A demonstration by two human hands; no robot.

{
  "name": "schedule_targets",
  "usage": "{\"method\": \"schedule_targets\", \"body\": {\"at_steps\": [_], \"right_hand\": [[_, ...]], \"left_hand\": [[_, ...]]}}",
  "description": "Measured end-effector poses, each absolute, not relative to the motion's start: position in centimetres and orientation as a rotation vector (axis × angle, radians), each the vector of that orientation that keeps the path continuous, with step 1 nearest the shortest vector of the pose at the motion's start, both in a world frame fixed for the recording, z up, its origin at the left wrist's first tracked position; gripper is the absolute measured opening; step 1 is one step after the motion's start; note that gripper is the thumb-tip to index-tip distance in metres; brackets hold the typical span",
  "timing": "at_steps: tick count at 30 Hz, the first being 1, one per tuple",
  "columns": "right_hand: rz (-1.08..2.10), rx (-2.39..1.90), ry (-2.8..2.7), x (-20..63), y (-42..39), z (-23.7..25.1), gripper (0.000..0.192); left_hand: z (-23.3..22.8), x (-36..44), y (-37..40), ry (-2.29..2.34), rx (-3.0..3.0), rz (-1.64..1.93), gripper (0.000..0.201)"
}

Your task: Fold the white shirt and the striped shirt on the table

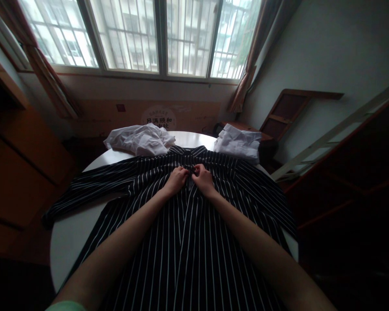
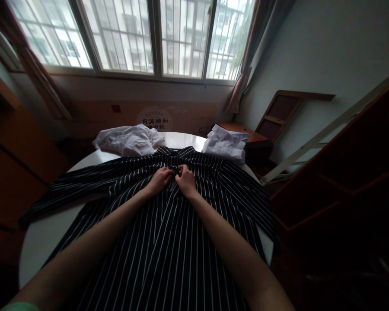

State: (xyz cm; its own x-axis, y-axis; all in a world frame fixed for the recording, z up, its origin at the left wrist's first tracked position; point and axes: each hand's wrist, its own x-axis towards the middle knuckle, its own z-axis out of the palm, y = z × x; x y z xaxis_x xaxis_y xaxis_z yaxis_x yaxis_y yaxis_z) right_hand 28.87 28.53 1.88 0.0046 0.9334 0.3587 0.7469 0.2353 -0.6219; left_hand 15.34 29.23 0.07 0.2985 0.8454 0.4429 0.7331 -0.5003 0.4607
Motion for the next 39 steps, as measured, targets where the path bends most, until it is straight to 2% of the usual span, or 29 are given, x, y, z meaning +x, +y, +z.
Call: {"method": "schedule_targets", "body": {"at_steps": [6,9,19,39], "right_hand": [[0.284,-1.554,-1.857,29.02,28.56,2.04,0.008],[0.221,-1.599,-1.873,28.93,28.49,2.12,0.004],[0.215,-1.604,-1.984,28.69,28.18,2.36,0.007],[0.440,-1.466,-1.853,29.02,28.72,1.97,0.009]], "left_hand": [[0.76,15.34,28.75,1.483,2.354,0.987,0.016],[0.99,15.31,28.56,1.472,2.347,0.985,0.014],[0.77,15.25,28.79,1.494,2.347,0.990,0.013],[0.35,15.21,28.79,1.568,2.399,0.986,0.021]]}}
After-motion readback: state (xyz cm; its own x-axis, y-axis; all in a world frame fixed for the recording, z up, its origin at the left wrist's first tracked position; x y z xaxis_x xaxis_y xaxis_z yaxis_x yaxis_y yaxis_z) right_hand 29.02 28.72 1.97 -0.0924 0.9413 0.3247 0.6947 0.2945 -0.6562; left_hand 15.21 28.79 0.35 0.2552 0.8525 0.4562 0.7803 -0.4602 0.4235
